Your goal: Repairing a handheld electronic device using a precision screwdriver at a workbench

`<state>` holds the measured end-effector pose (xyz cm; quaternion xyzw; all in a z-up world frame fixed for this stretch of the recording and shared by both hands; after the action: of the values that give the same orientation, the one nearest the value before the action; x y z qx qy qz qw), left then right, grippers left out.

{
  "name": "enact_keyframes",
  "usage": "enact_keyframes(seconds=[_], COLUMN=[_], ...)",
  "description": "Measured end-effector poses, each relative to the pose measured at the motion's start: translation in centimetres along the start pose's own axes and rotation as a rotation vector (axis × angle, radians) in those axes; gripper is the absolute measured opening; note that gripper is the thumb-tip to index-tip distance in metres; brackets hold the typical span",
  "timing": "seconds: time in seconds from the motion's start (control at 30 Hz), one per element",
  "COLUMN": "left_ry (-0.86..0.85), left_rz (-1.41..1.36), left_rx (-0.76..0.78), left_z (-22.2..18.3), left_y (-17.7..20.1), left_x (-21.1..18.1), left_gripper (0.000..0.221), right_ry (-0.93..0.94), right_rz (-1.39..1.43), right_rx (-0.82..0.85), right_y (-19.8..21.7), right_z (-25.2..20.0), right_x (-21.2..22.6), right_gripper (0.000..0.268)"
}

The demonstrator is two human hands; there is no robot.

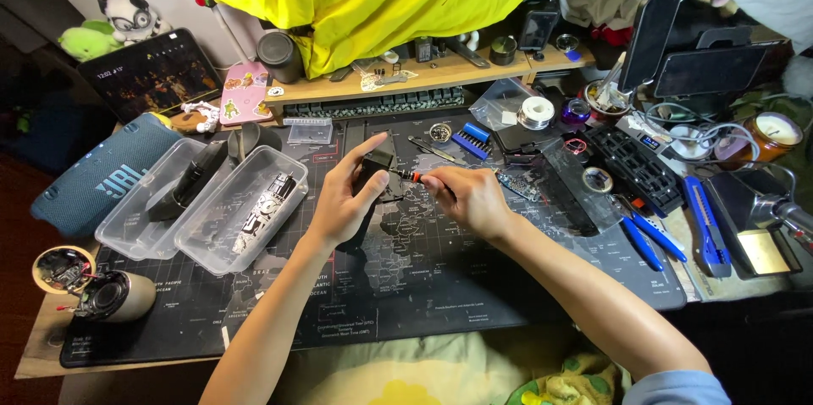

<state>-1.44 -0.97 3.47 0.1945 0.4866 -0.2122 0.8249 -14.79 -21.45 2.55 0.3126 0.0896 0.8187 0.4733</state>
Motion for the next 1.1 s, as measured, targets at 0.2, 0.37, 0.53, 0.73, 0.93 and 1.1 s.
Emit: enact_keyframes(seconds=[0.2, 0.37, 0.53, 0.73, 0.93, 1.1], left_ry=[0.348, 0.635, 0.738, 0.778, 0.897, 0.808], left_rz=[0.121, 0.258, 0.180, 0.131, -0.217, -0.287], left_rx=[0.091, 0.205, 0.163, 0.144, 0.155, 0.170], left_z=[0.4, 0.4, 0.2, 0.6, 0.4, 0.9], left_y=[0.3, 0.4, 0.2, 0.6, 1.6, 2.3], left_x=[-2.5, -3.3, -3.7, 0.5, 4.6, 2.7], left_gripper=[0.056, 0.057, 0.061, 0.059, 0.061, 0.057], right_ry=[0.022, 0.073, -0.059, -0.615, -0.856, -0.850], right_rz=[-0.066, -0.188, -0.189, 0.234, 0.633, 0.777], right_rx=[0.044, 0.106, 0.185, 0.323, 0.301, 0.101], right_y=[-0.2, -1.1, -2.4, -2.7, -2.4, -2.1], right_z=[0.0, -0.9, -1.6, -0.8, -0.5, -0.2], right_x=[0.2, -0.5, -2.2, -2.7, -3.0, -3.0], right_gripper=[0.030, 0.031, 0.030, 0.038, 0.023, 0.022])
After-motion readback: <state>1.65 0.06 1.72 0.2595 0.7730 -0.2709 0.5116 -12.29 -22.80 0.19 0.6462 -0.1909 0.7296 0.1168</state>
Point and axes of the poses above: each hand's wrist, its own z-axis towards the middle knuckle, its own y-axis out of the back of the hand, x = y × z, the point moved 2 cm from there along z, towards the middle knuckle, and after that the axes turned 9 degrees about -x, right-handed, at the moved point
